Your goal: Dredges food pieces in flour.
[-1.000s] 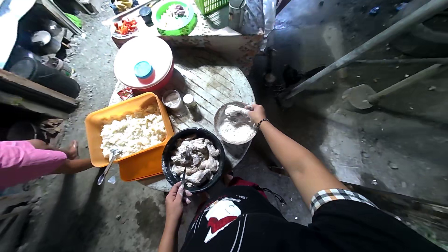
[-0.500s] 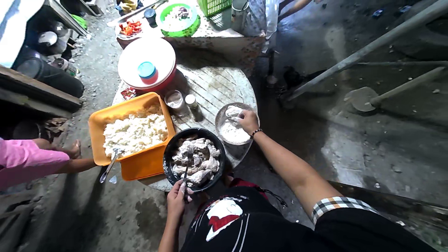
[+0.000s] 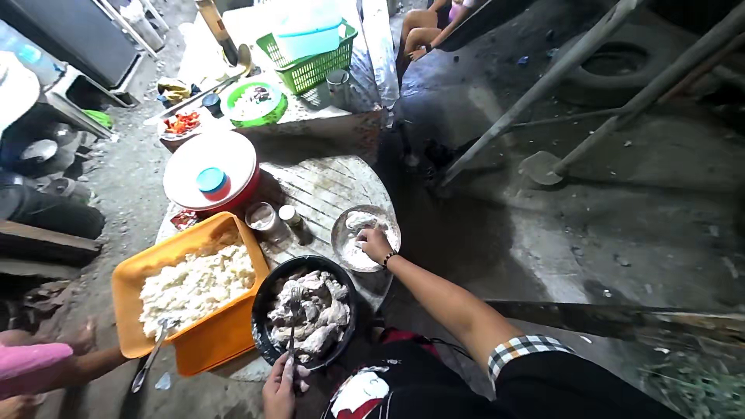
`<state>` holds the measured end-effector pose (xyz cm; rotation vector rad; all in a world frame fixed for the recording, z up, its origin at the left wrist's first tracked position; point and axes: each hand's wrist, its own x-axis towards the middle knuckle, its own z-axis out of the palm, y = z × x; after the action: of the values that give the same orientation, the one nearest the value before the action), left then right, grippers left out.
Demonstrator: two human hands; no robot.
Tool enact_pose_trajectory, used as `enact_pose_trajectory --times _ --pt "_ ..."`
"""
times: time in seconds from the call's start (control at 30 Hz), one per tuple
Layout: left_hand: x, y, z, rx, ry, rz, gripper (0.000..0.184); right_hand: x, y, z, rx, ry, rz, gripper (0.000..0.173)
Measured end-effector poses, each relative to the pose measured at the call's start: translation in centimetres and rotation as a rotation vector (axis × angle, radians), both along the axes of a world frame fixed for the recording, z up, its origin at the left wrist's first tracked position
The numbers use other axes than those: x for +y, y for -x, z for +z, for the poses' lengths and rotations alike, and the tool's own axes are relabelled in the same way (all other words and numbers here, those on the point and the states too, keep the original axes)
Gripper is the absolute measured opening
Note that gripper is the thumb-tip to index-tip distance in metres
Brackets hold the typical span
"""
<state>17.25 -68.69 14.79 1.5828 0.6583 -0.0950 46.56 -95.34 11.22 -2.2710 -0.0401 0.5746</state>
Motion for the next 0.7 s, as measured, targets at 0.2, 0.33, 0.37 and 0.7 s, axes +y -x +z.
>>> enact_pose_trajectory --times 0.2,0.33,0.37,0.7 --pt "-0.1 0.3 -0.1 -0.015 0.014 0.016 0.029 -0.2 0.2 -0.3 0.022 0.009 0.026 0.031" --pt "-0.3 0.5 -0.1 -0.010 0.012 0.030 0.030 -0.4 0.3 0.2 0.028 0.057 0.029 0.025" --pt "-0.3 0.5 -0.1 -0.004 0.011 0.035 0.030 -0.4 0.3 0.6 0.024 0.095 0.026 0.024" --pt "-0.1 0.2 0.1 0.006 0.016 0.055 0.029 -0.3 0.2 1.3 0.037 0.385 0.181 0.049"
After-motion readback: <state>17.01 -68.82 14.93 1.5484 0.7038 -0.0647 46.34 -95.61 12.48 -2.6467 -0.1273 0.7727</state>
